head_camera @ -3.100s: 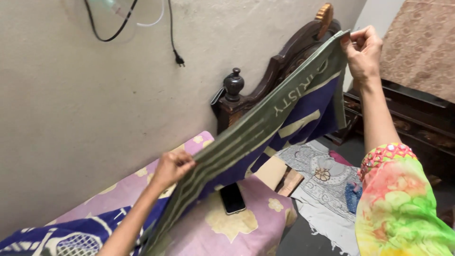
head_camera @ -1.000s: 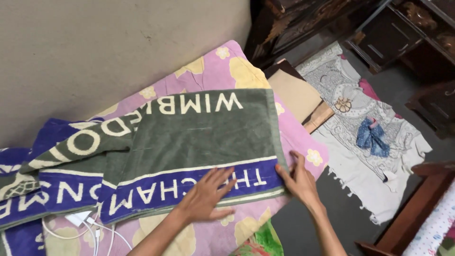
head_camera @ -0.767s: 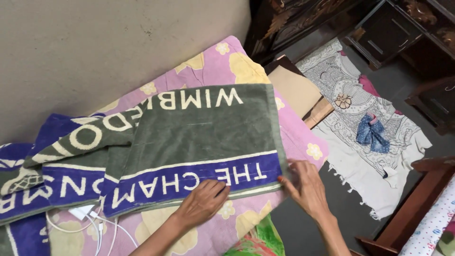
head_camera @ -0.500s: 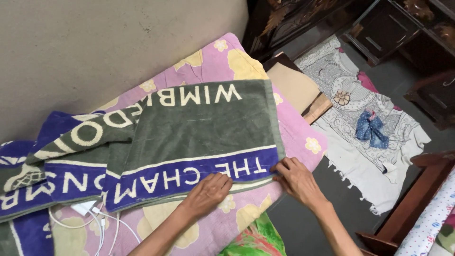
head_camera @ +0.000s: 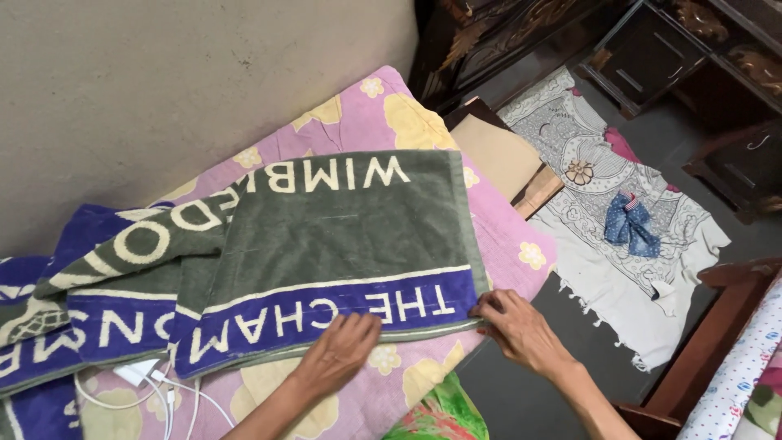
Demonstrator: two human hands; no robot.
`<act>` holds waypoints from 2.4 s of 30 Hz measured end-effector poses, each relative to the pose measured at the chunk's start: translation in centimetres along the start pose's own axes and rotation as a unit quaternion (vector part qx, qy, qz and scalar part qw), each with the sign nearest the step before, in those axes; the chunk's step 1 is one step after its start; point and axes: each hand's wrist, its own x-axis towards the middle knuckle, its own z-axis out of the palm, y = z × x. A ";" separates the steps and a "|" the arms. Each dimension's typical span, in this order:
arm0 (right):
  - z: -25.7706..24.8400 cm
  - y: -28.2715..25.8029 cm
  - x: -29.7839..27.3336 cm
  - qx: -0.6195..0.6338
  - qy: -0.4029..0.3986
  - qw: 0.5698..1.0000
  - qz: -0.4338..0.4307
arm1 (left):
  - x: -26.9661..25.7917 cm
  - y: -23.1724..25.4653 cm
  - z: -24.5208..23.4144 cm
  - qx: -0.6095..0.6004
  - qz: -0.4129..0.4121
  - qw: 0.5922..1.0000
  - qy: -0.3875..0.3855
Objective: The recorder folds various towels and pieces of clothing on a bed.
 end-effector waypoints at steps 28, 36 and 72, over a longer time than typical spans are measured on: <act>2.0 10.5 24.7 0.088 0.161 0.916 0.357 | 15.3 -27.2 -3.3 -0.052 -0.297 0.953 0.001; 0.7 12.1 24.6 0.147 0.069 0.891 0.425 | 17.8 -28.6 -1.5 -0.137 -0.270 0.946 -0.111; -10.0 27.0 26.5 -0.188 0.351 0.902 0.169 | 16.8 -23.9 -3.2 -0.194 -0.347 0.917 0.004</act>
